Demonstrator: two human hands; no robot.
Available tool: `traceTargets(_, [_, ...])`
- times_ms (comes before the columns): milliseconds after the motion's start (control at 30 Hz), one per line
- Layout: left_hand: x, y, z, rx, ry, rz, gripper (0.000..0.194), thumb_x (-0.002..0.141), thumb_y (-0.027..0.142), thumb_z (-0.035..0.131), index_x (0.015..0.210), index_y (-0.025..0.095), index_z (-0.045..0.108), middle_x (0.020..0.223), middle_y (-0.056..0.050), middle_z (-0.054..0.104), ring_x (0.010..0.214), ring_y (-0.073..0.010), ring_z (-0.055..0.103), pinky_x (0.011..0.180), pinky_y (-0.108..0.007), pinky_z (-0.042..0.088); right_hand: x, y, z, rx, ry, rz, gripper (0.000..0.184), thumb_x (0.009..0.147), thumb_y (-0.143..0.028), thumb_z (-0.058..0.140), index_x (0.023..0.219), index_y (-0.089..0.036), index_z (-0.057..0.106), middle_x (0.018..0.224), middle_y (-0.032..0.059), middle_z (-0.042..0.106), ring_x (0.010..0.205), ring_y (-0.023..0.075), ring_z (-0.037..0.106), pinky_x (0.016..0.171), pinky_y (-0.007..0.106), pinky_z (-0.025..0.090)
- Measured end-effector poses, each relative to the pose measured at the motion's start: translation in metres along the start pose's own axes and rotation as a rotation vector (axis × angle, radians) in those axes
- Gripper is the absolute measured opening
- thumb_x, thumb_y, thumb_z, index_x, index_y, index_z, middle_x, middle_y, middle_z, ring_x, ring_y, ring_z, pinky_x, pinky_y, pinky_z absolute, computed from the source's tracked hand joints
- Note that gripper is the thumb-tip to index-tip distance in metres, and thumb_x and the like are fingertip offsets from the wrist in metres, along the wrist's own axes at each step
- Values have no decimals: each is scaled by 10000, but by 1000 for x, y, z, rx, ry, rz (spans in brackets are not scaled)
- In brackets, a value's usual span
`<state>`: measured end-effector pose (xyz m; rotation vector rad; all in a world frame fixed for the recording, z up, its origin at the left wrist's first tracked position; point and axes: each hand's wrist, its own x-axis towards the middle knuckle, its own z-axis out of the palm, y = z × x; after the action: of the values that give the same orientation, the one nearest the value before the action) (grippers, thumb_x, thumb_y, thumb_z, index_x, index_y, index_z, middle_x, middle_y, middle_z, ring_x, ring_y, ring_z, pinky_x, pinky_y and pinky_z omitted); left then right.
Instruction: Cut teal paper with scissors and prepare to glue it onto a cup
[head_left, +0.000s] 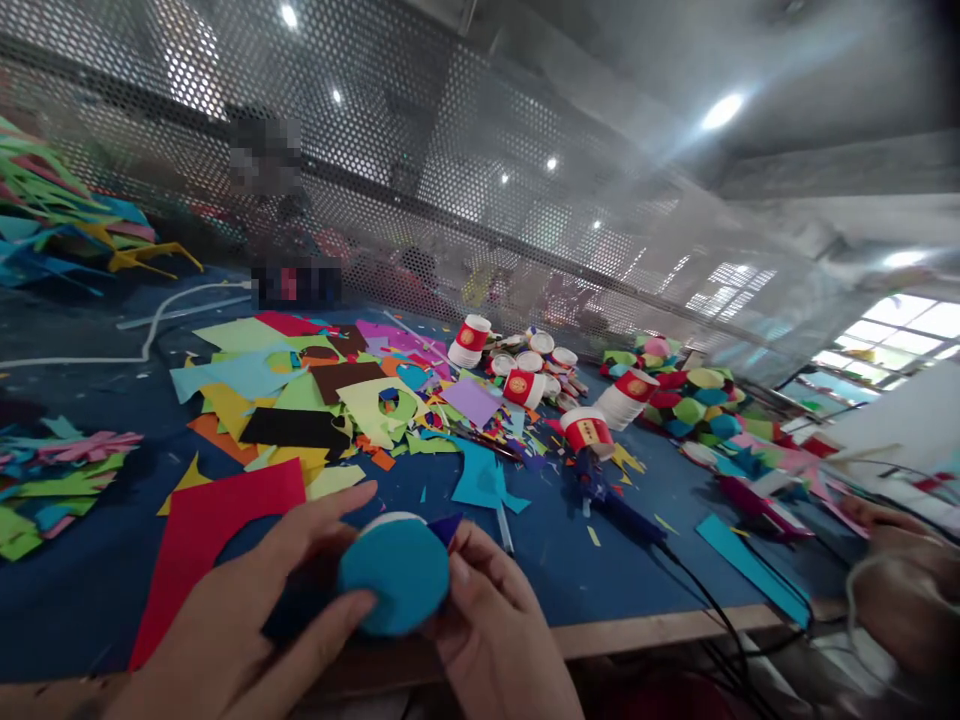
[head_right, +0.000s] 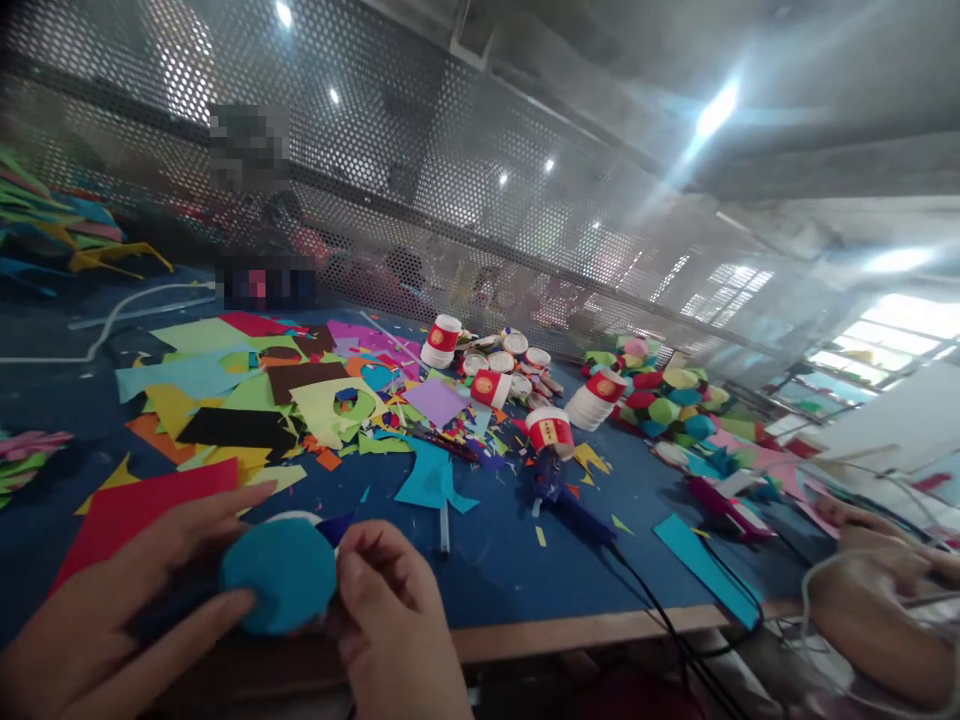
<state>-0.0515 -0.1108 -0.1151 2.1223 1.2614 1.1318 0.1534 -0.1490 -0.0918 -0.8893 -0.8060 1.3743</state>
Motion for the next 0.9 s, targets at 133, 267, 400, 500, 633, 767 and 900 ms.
traceTargets(133, [16,4,4,127,71,-4,492,949,599,483,1414,438,503,1224,2,745,1030,-297,746,791,-371,661,-5,-2,-30,-326,280,-469,338,923,-432,686,1244,-326,678,1325,108,671,1165,295,671,920,443,587])
traceTargets(267, [32,6,11,355,11,66,585,991,576,327,1361,226,615,1231,-138,732,1045,-407,720,811,-547,620,-19,-5,-52,-681,446,-805,400,958,-361,621,1358,-349,597,1347,124,645,1172,344,652,895,492,561])
traceTargets(400, [35,14,11,528,173,261,633,1021,470,347,1582,181,302,1549,-157,478,1398,-380,489,1057,-543,454,-28,-13,-59,-1009,496,-857,419,1028,-300,454,1432,-367,547,1424,118,587,1253,353,589,961,552,518])
traceTargets(500, [32,19,11,659,143,457,733,1021,520,381,1622,162,160,1571,-123,455,1436,-327,451,1189,-451,250,-31,-31,-80,-1183,390,-1007,447,986,-294,551,1429,-242,575,1316,164,657,1165,387,661,901,552,569])
traceTargets(633, [26,11,18,711,-2,513,851,987,635,429,1626,167,117,1464,-99,585,1311,-305,581,1247,-402,65,-35,-47,-95,-1311,346,-1087,366,974,-237,578,1331,-199,642,1220,142,708,1048,336,714,850,471,591])
traceTargets(767, [19,-6,24,691,-51,471,949,912,670,550,1627,206,130,1527,-79,518,1370,-319,527,1270,-415,29,-24,-54,-77,-1330,419,-1123,321,947,-93,564,1245,-181,643,1166,117,704,1137,282,647,953,435,539])
traceTargets(900, [21,-7,26,590,-76,575,978,877,632,607,1626,216,136,1527,-54,521,1352,-289,549,1276,-345,37,12,-73,-74,-1682,162,-1013,187,938,-190,655,1117,-158,695,1086,119,725,1077,288,641,931,468,559])
